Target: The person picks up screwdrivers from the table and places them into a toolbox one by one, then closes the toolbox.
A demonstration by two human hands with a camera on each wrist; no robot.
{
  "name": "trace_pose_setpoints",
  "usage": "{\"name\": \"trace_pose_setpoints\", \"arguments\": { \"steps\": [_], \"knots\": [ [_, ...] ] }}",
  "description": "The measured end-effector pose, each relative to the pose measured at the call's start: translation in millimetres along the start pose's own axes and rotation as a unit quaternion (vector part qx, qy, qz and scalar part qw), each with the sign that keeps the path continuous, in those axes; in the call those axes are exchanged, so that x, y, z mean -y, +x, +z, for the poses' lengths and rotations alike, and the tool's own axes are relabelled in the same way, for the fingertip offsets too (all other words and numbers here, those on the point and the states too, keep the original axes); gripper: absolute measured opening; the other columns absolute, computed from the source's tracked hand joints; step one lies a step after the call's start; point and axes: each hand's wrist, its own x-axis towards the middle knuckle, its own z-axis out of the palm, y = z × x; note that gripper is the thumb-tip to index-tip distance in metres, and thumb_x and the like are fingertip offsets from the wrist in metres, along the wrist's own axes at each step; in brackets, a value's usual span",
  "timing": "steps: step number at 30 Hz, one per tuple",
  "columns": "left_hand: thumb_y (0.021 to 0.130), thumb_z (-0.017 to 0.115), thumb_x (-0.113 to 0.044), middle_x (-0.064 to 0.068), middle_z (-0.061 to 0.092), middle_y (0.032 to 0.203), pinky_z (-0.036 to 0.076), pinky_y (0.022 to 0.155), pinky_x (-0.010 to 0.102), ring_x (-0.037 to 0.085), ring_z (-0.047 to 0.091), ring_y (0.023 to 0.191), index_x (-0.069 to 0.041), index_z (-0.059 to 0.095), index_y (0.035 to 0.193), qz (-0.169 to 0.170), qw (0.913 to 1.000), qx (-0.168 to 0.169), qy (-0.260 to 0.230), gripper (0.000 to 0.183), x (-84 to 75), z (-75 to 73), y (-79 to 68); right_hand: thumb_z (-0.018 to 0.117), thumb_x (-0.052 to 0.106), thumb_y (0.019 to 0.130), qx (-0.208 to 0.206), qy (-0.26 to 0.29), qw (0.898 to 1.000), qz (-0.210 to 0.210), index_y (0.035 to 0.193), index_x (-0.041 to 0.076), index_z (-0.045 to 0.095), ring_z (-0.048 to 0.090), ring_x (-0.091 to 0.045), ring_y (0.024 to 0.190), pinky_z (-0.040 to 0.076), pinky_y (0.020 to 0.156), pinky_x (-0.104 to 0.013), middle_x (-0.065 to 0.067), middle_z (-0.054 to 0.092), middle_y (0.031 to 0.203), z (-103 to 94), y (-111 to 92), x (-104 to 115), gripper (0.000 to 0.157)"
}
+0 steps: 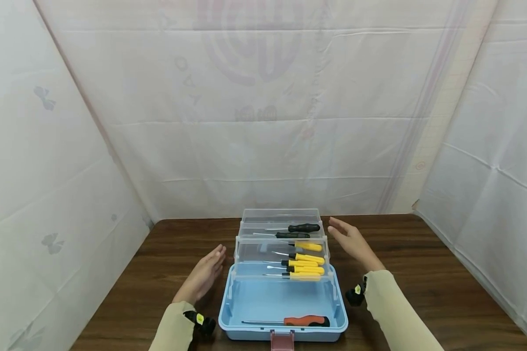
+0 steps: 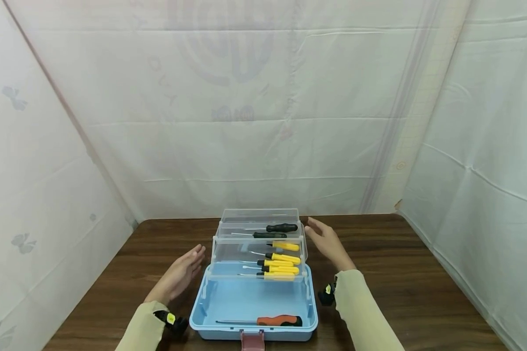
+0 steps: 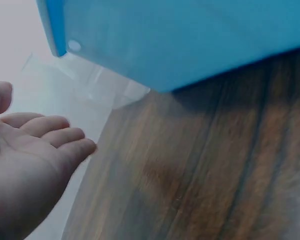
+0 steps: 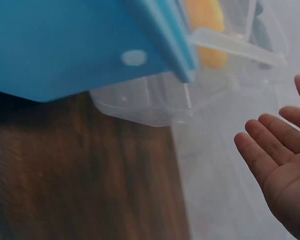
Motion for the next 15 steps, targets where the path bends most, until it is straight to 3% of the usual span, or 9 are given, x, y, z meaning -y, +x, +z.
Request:
{"name": "trace_pose_setpoints", "arguments": {
  "steps": [3, 8, 15],
  "knots": [
    [0.107, 0.024, -0.026, 0.022, 0.004, 0.16, 0.004, 0.118, 0.056, 0.041, 0.0, 0.147, 0.001, 0.0, 0.153, 0.01, 0.9998, 0.004, -0.014, 0.058, 3.1, -3.3, 8.3, 0.039, 0.046, 0.102, 0.031, 0.034, 0.998, 0.039, 0.153, 0.007, 0.02, 0.035, -0.043, 0.137, 0.032, 0.11, -0.057, -0.02, 0.024, 0.157, 1.9, 1.6, -9.3, 0.067],
    [0.107, 0.024, -0.028, 0.021, -0.001, 0.161, 0.001, 0.119, 0.055, 0.039, -0.004, 0.147, 0.0, -0.003, 0.153, 0.019, 0.9994, 0.018, -0.021, 0.06, 5.4, -6.4, 18.8, 0.031, 0.051, 0.102, 0.082, 0.109, 0.986, 0.096, 0.155, 0.01, 0.006, 0.021, -0.04, 0.144, 0.025, 0.115, -0.053, -0.016, 0.009, 0.161, 5.6, 3.4, -23.6, 0.072],
    [0.107, 0.027, -0.027, 0.02, -0.003, 0.161, 0.005, 0.119, 0.053, 0.039, -0.002, 0.147, 0.0, -0.002, 0.153, 0.001, 0.9991, 0.042, 0.005, 0.061, 1.3, -2.6, 33.6, 0.025, 0.05, 0.103, 0.131, 0.127, 0.979, 0.096, 0.154, 0.005, -0.001, 0.01, -0.04, 0.146, 0.021, 0.115, -0.055, -0.019, -0.001, 0.161, 11.7, 2.0, -36.8, 0.073]
  ]
}}
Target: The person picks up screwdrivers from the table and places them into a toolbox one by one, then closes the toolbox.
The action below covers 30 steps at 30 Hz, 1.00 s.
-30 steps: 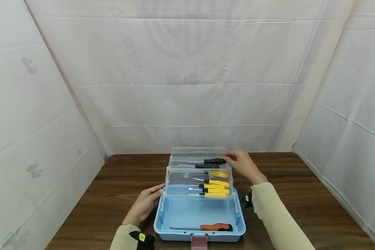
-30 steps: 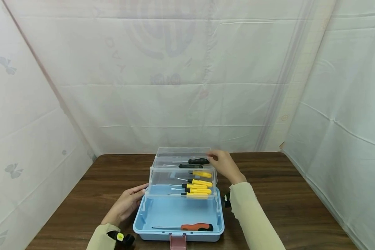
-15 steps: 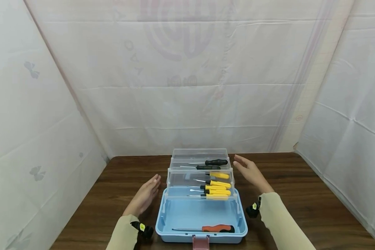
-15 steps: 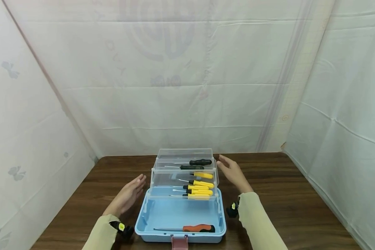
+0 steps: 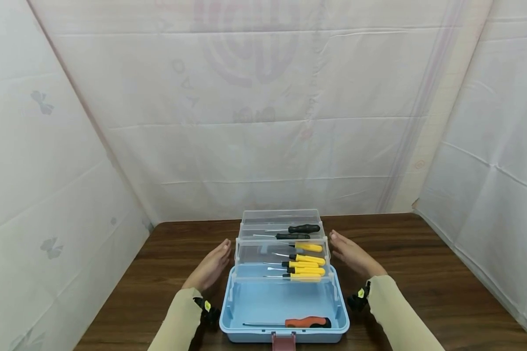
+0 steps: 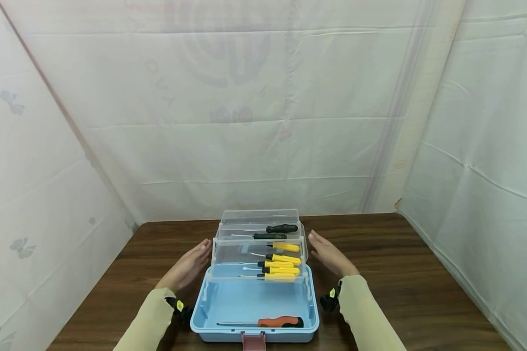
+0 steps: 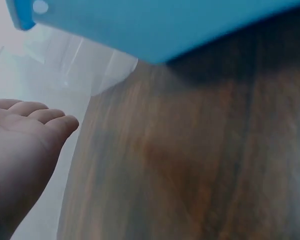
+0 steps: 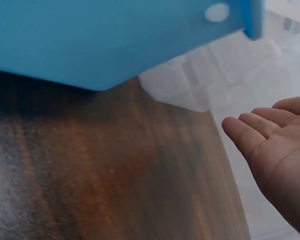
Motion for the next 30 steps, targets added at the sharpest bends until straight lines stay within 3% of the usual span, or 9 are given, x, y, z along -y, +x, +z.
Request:
{"name": "trace_pose_setpoints", "arguments": {
  "steps": [9, 17, 23, 30],
  "knots": [
    [0.107, 0.029, -0.028, 0.017, -0.003, 0.162, 0.007, 0.12, 0.051, 0.035, -0.001, 0.148, 0.0, -0.001, 0.153, -0.007, 0.999, 0.044, -0.009, 0.062, -4.2, 5.8, 13.9, 0.029, 0.046, 0.104, 0.047, 0.035, 0.998, 0.007, 0.153, 0.003, -0.006, 0.007, -0.04, 0.146, 0.02, 0.115, -0.056, -0.02, -0.006, 0.161, 2.5, 4.0, -7.7, 0.074],
    [0.105, 0.035, -0.036, 0.013, 0.005, 0.163, 0.009, 0.118, 0.057, 0.035, 0.006, 0.148, -0.01, 0.01, 0.155, -0.006, 0.9947, 0.096, 0.035, 0.062, 4.7, 3.0, 17.2, 0.039, 0.017, 0.104, 0.081, 0.085, 0.993, 0.007, 0.153, 0.005, -0.009, 0.01, -0.042, 0.146, 0.018, 0.116, -0.058, -0.02, -0.007, 0.161, 9.1, 5.3, -10.4, 0.07],
    [0.104, 0.038, -0.034, 0.013, 0.002, 0.163, 0.015, 0.116, 0.059, 0.037, 0.008, 0.147, -0.01, 0.007, 0.155, -0.016, 0.9945, 0.097, 0.035, 0.064, 7.1, 3.6, 16.9, 0.042, 0.006, 0.1, 0.094, 0.087, 0.992, -0.006, 0.153, 0.004, -0.01, 0.011, -0.043, 0.145, 0.02, 0.115, -0.058, -0.022, -0.004, 0.16, 10.9, 7.6, -10.3, 0.074],
    [0.106, 0.035, -0.029, 0.013, 0.002, 0.163, 0.018, 0.116, 0.059, 0.037, 0.011, 0.147, -0.01, 0.005, 0.155, -0.006, 0.9944, 0.1, 0.033, 0.061, 7.7, 3.7, 17.7, 0.046, 0.007, 0.099, 0.103, 0.081, 0.991, -0.01, 0.153, 0.003, -0.01, 0.013, -0.043, 0.145, 0.022, 0.114, -0.058, -0.023, -0.002, 0.16, 7.5, 12.7, -11.4, 0.077]
  ]
}}
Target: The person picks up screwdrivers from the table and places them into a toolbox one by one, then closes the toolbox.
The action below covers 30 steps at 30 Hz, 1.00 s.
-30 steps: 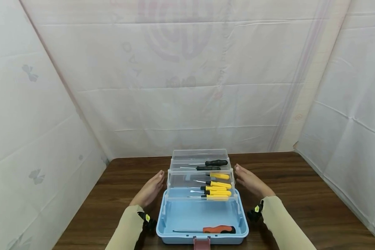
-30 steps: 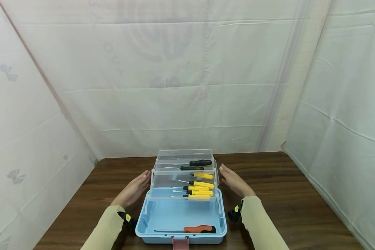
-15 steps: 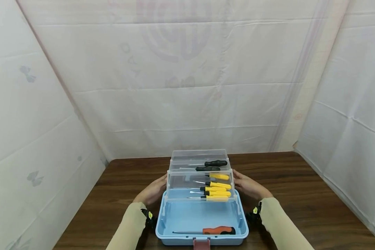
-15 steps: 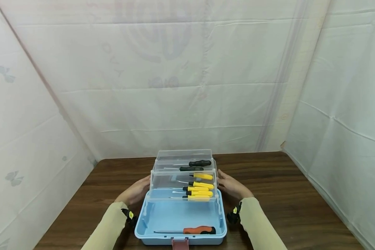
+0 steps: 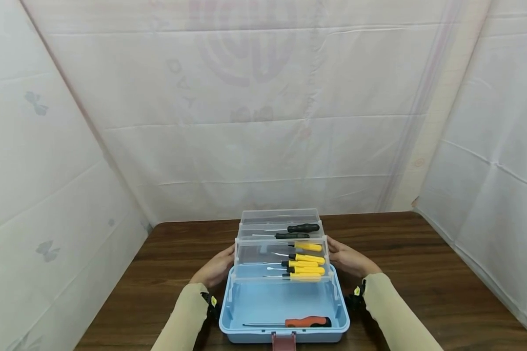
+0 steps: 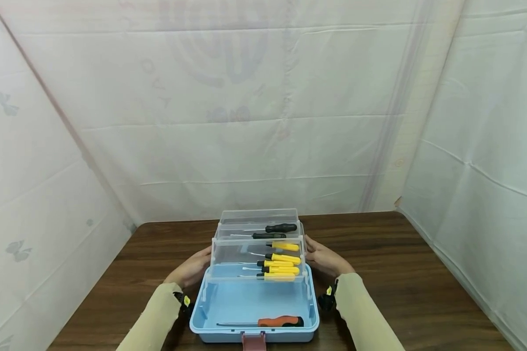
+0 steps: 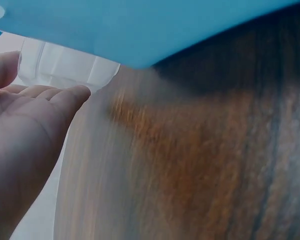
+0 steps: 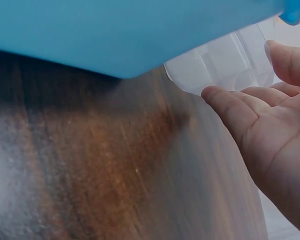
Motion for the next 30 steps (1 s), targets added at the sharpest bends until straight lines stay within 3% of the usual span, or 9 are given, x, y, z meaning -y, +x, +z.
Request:
{"name": "trace_pose_setpoints", "arguments": {
  "steps": [19, 30],
  "knots": [
    [0.107, 0.029, -0.018, 0.017, 0.002, 0.162, 0.013, 0.116, 0.059, 0.038, 0.008, 0.147, -0.005, 0.002, 0.154, 0.017, 0.9998, -0.005, 0.008, 0.057, -2.9, 4.9, 6.4, 0.048, 0.005, 0.096, 0.002, -0.014, 1.0, -0.002, 0.153, 0.007, -0.011, 0.014, -0.041, 0.146, 0.021, 0.115, -0.056, -0.02, -0.001, 0.161, -7.9, 3.3, -0.3, 0.082],
    [0.105, 0.035, -0.018, 0.016, 0.009, 0.162, 0.016, 0.115, 0.06, 0.04, 0.014, 0.146, -0.009, 0.005, 0.155, 0.026, 0.9989, -0.028, 0.028, 0.059, -6.5, 4.3, 6.4, 0.053, 0.022, 0.099, -0.002, -0.044, 0.997, -0.056, 0.154, 0.018, -0.011, 0.012, -0.043, 0.146, 0.021, 0.113, -0.061, -0.014, -0.002, 0.162, -3.9, 3.8, 1.8, 0.084]
  ]
}}
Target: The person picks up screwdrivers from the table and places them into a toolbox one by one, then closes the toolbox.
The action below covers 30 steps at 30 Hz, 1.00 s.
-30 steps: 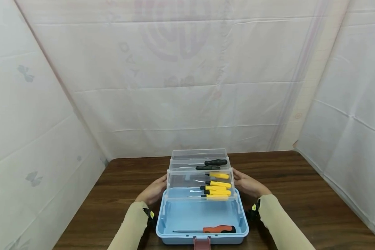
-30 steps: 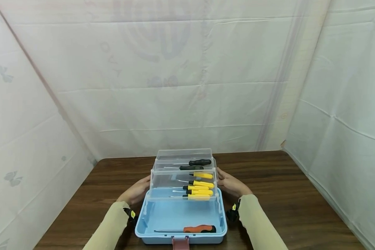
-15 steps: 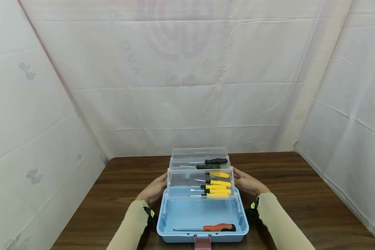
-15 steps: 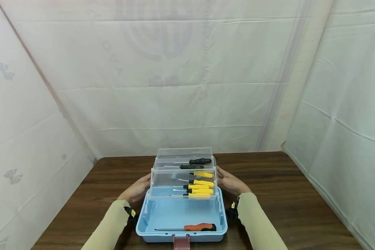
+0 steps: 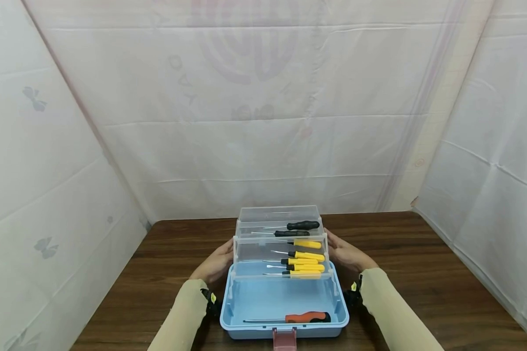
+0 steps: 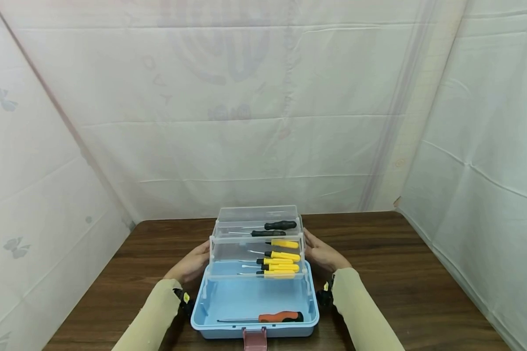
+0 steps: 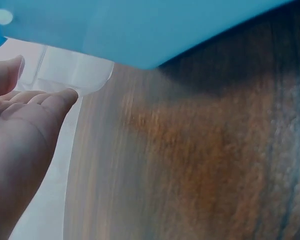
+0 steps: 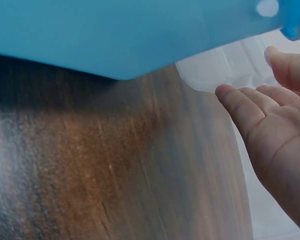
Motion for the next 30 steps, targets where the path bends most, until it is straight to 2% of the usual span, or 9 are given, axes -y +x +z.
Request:
{"name": "trace_pose_setpoints", "arguments": {
  "steps": [6, 10, 13, 16, 21, 23, 30],
  "knots": [
    [0.105, 0.036, -0.017, 0.013, 0.013, 0.162, 0.016, 0.117, 0.057, 0.034, 0.014, 0.147, -0.011, 0.007, 0.155, 0.004, 0.9999, -0.002, -0.017, 0.058, -1.4, -0.4, -1.2, 0.055, 0.023, 0.098, -0.012, -0.018, 1.0, -0.01, 0.155, 0.02, -0.007, 0.012, -0.044, 0.145, 0.021, 0.112, -0.064, -0.014, 0.002, 0.163, 2.1, -3.3, 3.7, 0.084],
    [0.105, 0.038, -0.024, 0.009, 0.014, 0.162, 0.017, 0.117, 0.055, 0.031, 0.014, 0.147, -0.015, 0.011, 0.155, 0.019, 0.9995, -0.002, -0.023, 0.058, -3.7, -1.7, -1.4, 0.056, 0.015, 0.097, -0.027, -0.015, 0.999, -0.01, 0.156, 0.022, -0.004, 0.015, -0.043, 0.145, 0.023, 0.112, -0.063, -0.014, 0.006, 0.162, 1.3, -3.5, 6.6, 0.085],
    [0.104, 0.038, -0.03, 0.008, 0.012, 0.162, 0.016, 0.118, 0.054, 0.03, 0.012, 0.148, -0.016, 0.013, 0.155, 0.017, 0.9992, -0.006, -0.035, 0.059, -6.3, -2.4, -1.5, 0.057, 0.013, 0.096, -0.035, -0.014, 0.999, -0.009, 0.156, 0.024, -0.003, 0.016, -0.043, 0.145, 0.024, 0.111, -0.063, -0.015, 0.008, 0.162, 0.9, -2.5, 8.1, 0.086],
    [0.105, 0.037, -0.032, 0.009, 0.011, 0.162, 0.015, 0.118, 0.054, 0.03, 0.011, 0.148, -0.014, 0.013, 0.155, 0.006, 0.9989, -0.014, -0.044, 0.059, -8.5, -2.5, -2.4, 0.057, 0.017, 0.096, -0.04, -0.022, 0.999, -0.005, 0.156, 0.025, -0.004, 0.017, -0.044, 0.144, 0.024, 0.111, -0.063, -0.015, 0.008, 0.162, 1.3, -3.0, 9.6, 0.086],
    [0.105, 0.037, -0.029, 0.008, 0.015, 0.162, 0.014, 0.118, 0.054, 0.029, 0.014, 0.148, -0.015, 0.017, 0.155, -0.009, 0.9979, -0.032, -0.056, 0.056, -10.8, -2.1, -4.8, 0.056, 0.031, 0.097, -0.044, -0.013, 0.999, 0.013, 0.155, 0.034, 0.0, 0.026, -0.041, 0.142, 0.028, 0.11, -0.063, -0.01, 0.016, 0.162, 4.4, -4.6, 14.2, 0.08],
    [0.105, 0.035, -0.028, 0.007, 0.015, 0.162, 0.013, 0.119, 0.054, 0.029, 0.013, 0.148, -0.014, 0.018, 0.154, -0.004, 0.9977, -0.034, -0.059, 0.054, -12.6, -2.1, -6.1, 0.055, 0.032, 0.097, -0.048, -0.004, 0.999, 0.022, 0.154, 0.036, 0.002, 0.028, -0.039, 0.142, 0.029, 0.11, -0.062, -0.007, 0.017, 0.162, 4.9, -4.8, 16.3, 0.078],
    [0.106, 0.03, -0.027, 0.005, 0.019, 0.161, 0.01, 0.12, 0.051, 0.028, 0.014, 0.148, -0.013, 0.024, 0.153, 0.002, 0.9964, -0.045, -0.072, 0.049, -20.9, -3.1, -9.4, 0.043, 0.028, 0.103, -0.053, 0.014, 0.998, 0.031, 0.156, 0.029, 0.003, 0.02, -0.035, 0.146, 0.024, 0.115, -0.057, -0.004, 0.007, 0.163, 1.9, -4.9, 24.1, 0.066]
  ]
}}
